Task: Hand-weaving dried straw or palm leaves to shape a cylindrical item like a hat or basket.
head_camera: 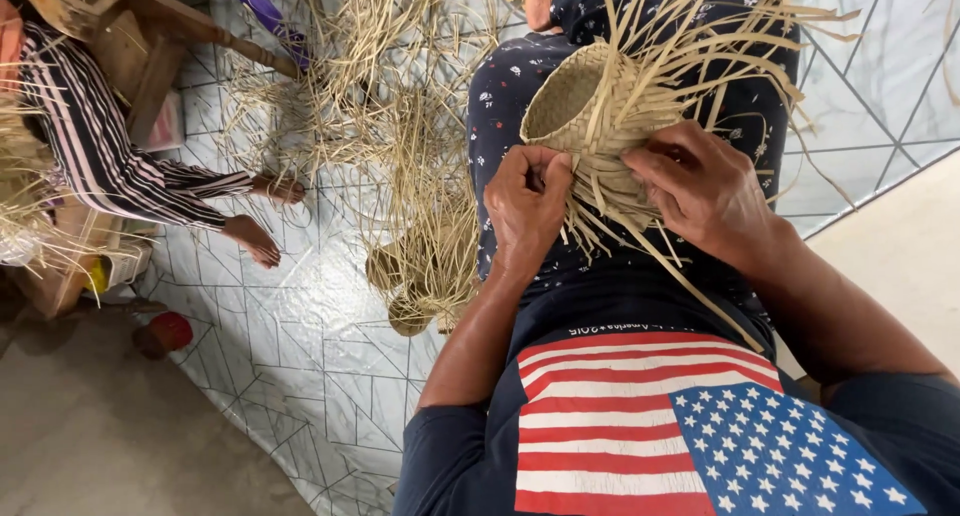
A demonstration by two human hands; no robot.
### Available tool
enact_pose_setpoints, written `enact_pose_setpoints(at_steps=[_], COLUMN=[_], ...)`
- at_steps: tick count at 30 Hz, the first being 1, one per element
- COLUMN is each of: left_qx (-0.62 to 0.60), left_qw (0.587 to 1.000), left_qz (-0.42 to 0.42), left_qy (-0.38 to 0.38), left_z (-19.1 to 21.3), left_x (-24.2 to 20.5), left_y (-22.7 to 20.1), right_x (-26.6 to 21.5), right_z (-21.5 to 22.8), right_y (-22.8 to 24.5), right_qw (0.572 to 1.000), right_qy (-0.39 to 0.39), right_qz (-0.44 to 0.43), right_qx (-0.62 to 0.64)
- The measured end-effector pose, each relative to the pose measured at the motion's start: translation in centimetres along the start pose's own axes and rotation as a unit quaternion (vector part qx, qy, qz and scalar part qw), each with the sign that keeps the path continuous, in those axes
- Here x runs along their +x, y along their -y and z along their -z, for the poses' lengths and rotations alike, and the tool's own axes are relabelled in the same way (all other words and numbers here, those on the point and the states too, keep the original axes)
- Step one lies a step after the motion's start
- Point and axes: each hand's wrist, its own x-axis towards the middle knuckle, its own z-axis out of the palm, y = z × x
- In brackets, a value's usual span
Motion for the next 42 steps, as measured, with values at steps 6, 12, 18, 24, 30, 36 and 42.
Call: enact_pose_setpoints(at_steps=[6,12,18,24,30,36,42], left_qx=[-0.038,-0.047,0.001,0.161,0.165,0.156,0.241], left_qw=[0.999,0.998,0.987,0.941,0.938,0.955,0.931], left_qz=[-0.026,-0.015,-0.108,-0.235,-0.255,-0.179,-0.161], left_qy=[-0.008,0.028,0.119,0.186,0.165,0.175,0.221], left_z=[-0.3,0.2,1.5,1.8,1.6,1.2,0.4], left_x=[-0.2,-0.3,1.4,3.4,4.3,5.0,6.6], left_y=[-0.8,-0.4,-1.4,0.6,-0.5,-1.3,0.0], right_x=[-0.4,-0.5,-1.9,-1.1,-0.3,-0.4,0.0], right_z=[-0.2,0.5,-0.8,0.2,1.2,1.4,2.6], right_y=[-0.6,-0.5,-2.8,-2.0,-1.6,-1.7,-1.3], right_qw=[1.0,1.0,0.999,0.997,0.973,0.971,0.976], right_qy=[0.004,0.007,0.011,0.053,0.078,0.068,0.049], right_qz=[-0.003,-0.003,0.01,-0.059,-0.138,-0.143,-0.109], right_qx=[0.011,0.0,-0.03,0.024,0.169,0.178,0.181])
